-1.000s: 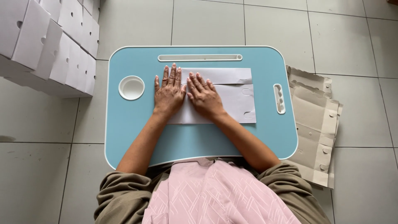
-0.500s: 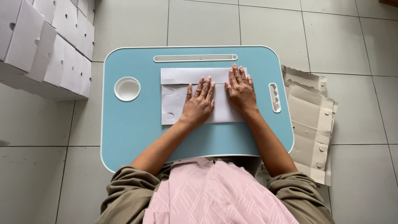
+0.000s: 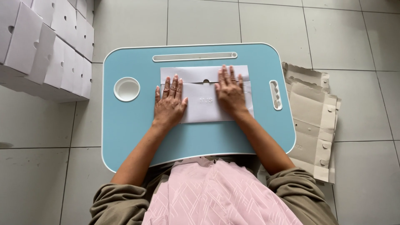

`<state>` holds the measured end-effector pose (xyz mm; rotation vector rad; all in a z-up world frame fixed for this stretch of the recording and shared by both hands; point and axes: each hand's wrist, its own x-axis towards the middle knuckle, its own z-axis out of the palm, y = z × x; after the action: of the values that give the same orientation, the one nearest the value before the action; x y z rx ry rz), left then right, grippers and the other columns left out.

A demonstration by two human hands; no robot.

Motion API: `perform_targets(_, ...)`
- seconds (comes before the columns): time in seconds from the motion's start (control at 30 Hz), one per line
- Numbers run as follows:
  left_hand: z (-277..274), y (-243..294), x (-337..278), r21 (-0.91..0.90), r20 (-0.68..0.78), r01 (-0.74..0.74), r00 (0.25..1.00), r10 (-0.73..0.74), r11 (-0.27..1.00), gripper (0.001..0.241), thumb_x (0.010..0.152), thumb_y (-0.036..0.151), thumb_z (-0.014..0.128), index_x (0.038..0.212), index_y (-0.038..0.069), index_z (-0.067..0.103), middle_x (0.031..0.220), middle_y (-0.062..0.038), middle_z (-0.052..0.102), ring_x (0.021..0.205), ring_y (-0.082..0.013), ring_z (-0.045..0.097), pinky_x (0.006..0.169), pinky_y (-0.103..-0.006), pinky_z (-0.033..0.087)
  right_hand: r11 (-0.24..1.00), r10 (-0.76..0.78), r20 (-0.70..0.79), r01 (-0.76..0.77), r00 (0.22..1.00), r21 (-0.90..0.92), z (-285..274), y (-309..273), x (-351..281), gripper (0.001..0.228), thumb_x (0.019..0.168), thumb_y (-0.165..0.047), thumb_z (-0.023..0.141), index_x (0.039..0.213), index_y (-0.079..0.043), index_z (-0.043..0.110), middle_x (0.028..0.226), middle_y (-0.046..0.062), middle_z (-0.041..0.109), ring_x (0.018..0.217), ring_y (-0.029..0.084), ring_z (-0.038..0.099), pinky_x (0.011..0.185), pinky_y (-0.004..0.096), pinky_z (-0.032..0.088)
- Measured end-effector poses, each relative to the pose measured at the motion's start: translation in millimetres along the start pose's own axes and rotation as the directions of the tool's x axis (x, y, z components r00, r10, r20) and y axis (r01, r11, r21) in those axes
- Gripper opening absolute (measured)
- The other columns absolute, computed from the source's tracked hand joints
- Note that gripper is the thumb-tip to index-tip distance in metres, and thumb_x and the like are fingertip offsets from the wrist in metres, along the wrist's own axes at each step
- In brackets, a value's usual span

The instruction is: Folding flat cardboard sheets into boxes on a lap desk while sitting on the floor.

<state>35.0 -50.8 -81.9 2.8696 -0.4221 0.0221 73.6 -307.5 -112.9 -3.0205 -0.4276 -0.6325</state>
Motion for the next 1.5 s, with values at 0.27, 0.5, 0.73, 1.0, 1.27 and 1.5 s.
perform_targets(0.27,11,-6,-1,-0.015,-0.062,-0.011,0.998,0.01,1.0,0.065,0.105,0.04,0.036,0.162,0.012,0.026,0.17,-0.009,0.017,0.156,-0.0299,0.011,0.12,-0.0618,0.012,0.94,-0.293,0.001,0.287,0.956,0.183,-20,-86,-15,0.055,0.108,-0.041,0.038,0.155,-0.013,0.045,0.165,0.009,0.035,0.153,0.028,0.028,0.119,0.05,0.029)
perform_targets(0.5,9,-7,-1,-0.022,-0.058,-0.007,0.998,0.006,1.0,0.064,0.105,0.039,0.033,0.163,0.014,0.023,0.171,-0.007,0.015,0.157,-0.0282,0.01,0.121,-0.06,0.01,0.834,-0.496,-0.075,0.499,0.865,0.235,-70,-36,-62,0.046,0.105,-0.044,0.043,0.15,-0.036,0.051,0.164,-0.008,0.04,0.155,0.02,0.027,0.121,0.037,0.022)
perform_targets(0.73,7,-5,-2,-0.009,-0.065,-0.024,0.998,0.023,1.0,0.064,0.105,0.038,0.034,0.163,0.013,0.024,0.171,-0.009,0.016,0.156,-0.0295,0.012,0.121,-0.0606,0.011,0.824,-0.475,-0.008,0.448,0.88,0.347,-87,29,-101,0.038,0.103,-0.042,0.052,0.14,-0.039,0.059,0.16,-0.014,0.045,0.154,0.013,0.029,0.123,0.032,0.016)
perform_targets(1.0,15,-8,1,0.032,-0.114,-0.038,0.993,0.042,0.999,0.065,0.104,0.038,0.036,0.162,0.009,0.026,0.17,-0.012,0.017,0.156,-0.0313,0.014,0.12,-0.0616,0.015,0.724,-0.33,-0.274,0.428,0.904,0.54,-59,-40,-38,0.034,0.102,-0.027,0.061,0.131,-0.011,0.067,0.149,0.014,0.055,0.138,0.034,0.053,0.113,0.046,0.043)
perform_targets(1.27,18,-10,0,0.025,-0.136,-0.035,0.99,0.038,0.999,0.065,0.103,0.037,0.037,0.161,0.01,0.028,0.17,-0.011,0.02,0.156,-0.031,0.014,0.12,-0.0611,0.015,0.9,-0.277,-0.185,0.323,0.943,0.294,7,-83,28,0.055,0.109,-0.047,0.046,0.146,-0.008,0.055,0.153,0.017,0.05,0.142,0.033,0.048,0.111,0.048,0.043)
perform_targets(1.5,13,-6,1,0.013,-0.086,-0.008,0.996,0.009,1.0,0.064,0.105,0.04,0.035,0.162,0.011,0.027,0.17,-0.01,0.017,0.156,-0.0307,0.012,0.121,-0.0606,0.012,0.991,-0.136,-0.058,0.136,0.989,-0.013,-3,46,-6,0.057,0.11,-0.043,0.051,0.155,-0.008,0.048,0.16,0.014,0.043,0.146,0.03,0.042,0.111,0.049,0.04)
